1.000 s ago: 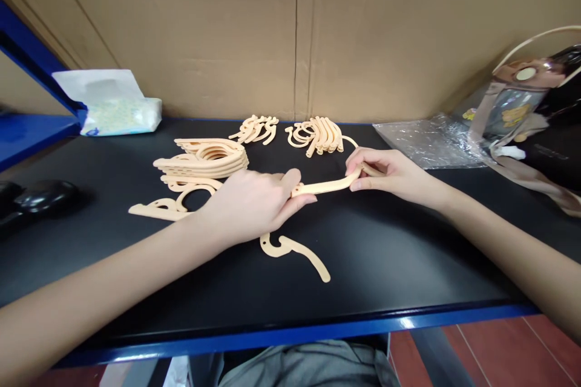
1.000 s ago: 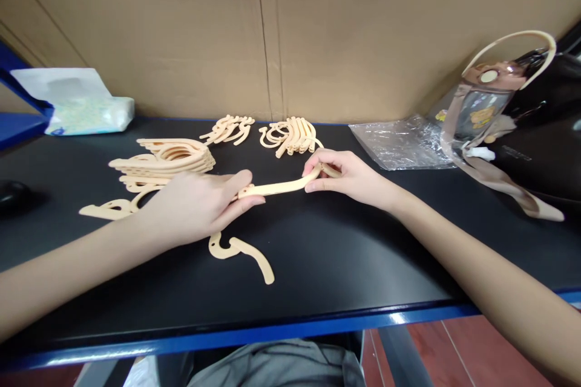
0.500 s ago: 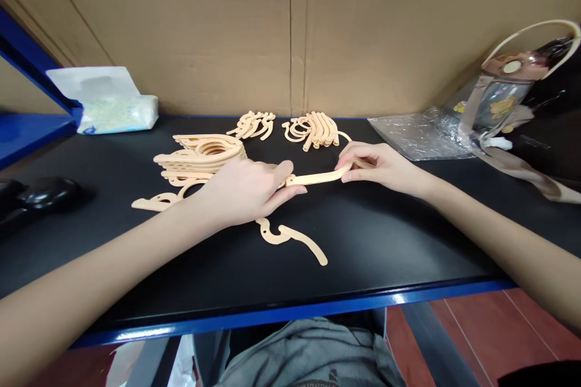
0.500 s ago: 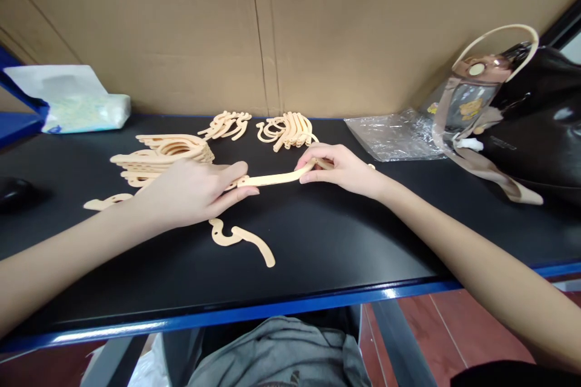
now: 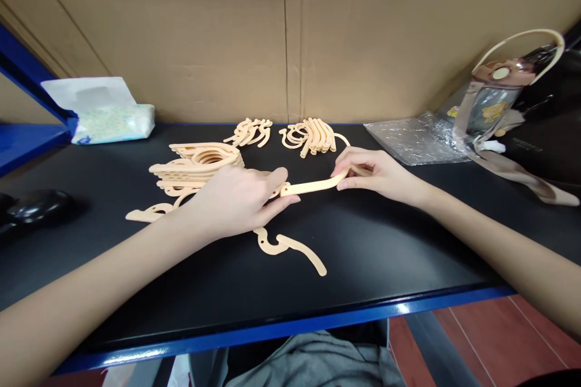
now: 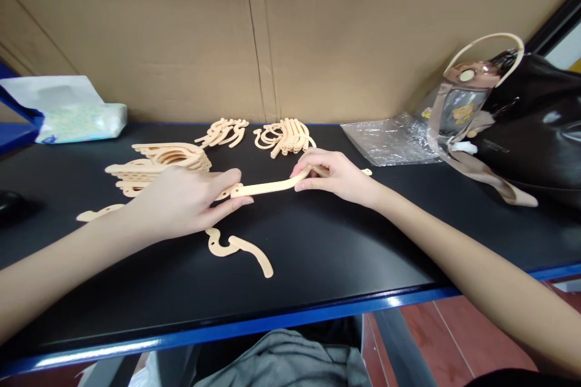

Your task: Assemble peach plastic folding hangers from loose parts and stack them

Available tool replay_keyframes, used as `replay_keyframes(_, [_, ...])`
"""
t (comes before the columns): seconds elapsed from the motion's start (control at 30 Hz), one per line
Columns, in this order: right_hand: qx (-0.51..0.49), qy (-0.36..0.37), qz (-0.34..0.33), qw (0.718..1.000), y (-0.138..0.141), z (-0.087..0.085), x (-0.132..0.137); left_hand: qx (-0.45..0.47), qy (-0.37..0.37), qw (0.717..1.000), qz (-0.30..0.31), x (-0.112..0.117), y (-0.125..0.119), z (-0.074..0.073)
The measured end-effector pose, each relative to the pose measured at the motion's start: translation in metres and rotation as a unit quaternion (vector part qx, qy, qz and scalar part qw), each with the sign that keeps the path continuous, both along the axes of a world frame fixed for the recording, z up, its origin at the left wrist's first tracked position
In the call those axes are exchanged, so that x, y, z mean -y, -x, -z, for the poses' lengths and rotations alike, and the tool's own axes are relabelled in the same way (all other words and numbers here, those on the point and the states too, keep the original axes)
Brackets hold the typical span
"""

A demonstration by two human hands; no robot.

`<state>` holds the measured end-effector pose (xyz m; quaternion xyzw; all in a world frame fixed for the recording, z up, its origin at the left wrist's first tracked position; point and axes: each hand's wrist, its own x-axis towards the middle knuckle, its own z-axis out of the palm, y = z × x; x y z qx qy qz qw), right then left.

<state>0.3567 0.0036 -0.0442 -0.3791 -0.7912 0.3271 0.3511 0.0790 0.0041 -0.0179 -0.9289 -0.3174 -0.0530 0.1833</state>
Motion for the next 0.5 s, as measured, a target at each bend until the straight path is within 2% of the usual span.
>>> replay_keyframes(0.37, [-0.008,-0.024,0.016,1.0,0.0027,-0.004,0.0041,-0.001,0.039,0.999,-0.016,0.0003,-0.0011,-0.0009])
replay_keyframes(0.5, [0.001,-0.036,0.023,0.999,0.003,-0.0046,0.0042,-0.007,0.033,0.999,-0.009,-0.0002,-0.0008,0.0004])
